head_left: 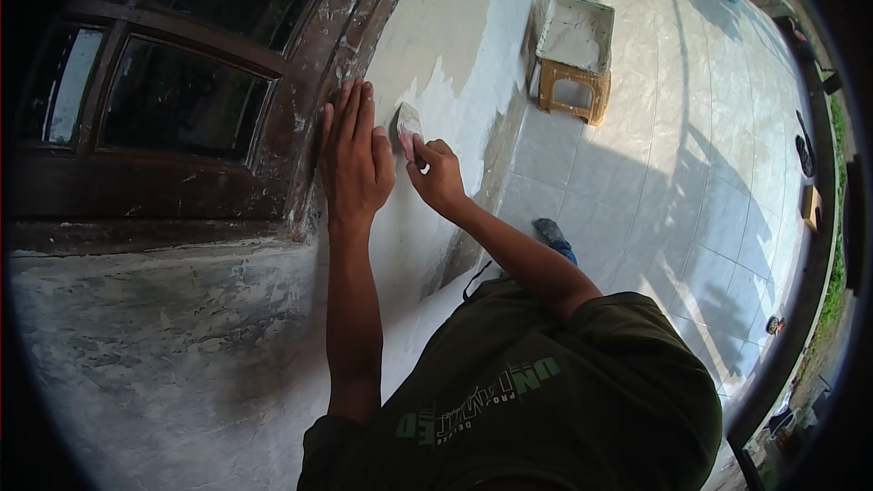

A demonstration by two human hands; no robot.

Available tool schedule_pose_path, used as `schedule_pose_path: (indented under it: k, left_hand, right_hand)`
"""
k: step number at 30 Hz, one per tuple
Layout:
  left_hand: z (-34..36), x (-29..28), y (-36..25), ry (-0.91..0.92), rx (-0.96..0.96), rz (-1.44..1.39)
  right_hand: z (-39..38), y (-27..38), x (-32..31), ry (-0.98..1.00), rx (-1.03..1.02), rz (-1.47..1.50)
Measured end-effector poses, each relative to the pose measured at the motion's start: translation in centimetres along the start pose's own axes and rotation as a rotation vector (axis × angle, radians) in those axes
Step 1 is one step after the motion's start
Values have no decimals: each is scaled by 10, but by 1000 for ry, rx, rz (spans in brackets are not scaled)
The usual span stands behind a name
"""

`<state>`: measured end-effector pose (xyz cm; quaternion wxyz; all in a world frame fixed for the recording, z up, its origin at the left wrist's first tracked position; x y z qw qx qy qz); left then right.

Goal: The person applies white wall filler to a damaged wall surface near a window frame using a putty knife.

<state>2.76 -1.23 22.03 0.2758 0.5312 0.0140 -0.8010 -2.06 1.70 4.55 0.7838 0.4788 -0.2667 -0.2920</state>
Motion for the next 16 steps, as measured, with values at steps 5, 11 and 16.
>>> schedule_pose_path:
  k: [5, 11, 16]
  left_hand:
    - [15, -1, 19, 73, -8, -62]
    - [16, 17, 16, 140, 9, -47]
    - [13, 22, 18, 144, 28, -15]
  right_hand:
    - [39, -1, -43, -194, -19, -48]
    - [56, -5, -15, -168, -77, -107]
    - [-2, -6, -6, 40, 62, -37]
Point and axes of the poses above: each hand's wrist, its own z-axis towards the middle knuckle, its own x-axis out of the palm, y = z × x, the point moved 10 cm from there along z, towards the middle knuckle, and after that the axes turned 15 degrees about z, right-handed, at the moved point
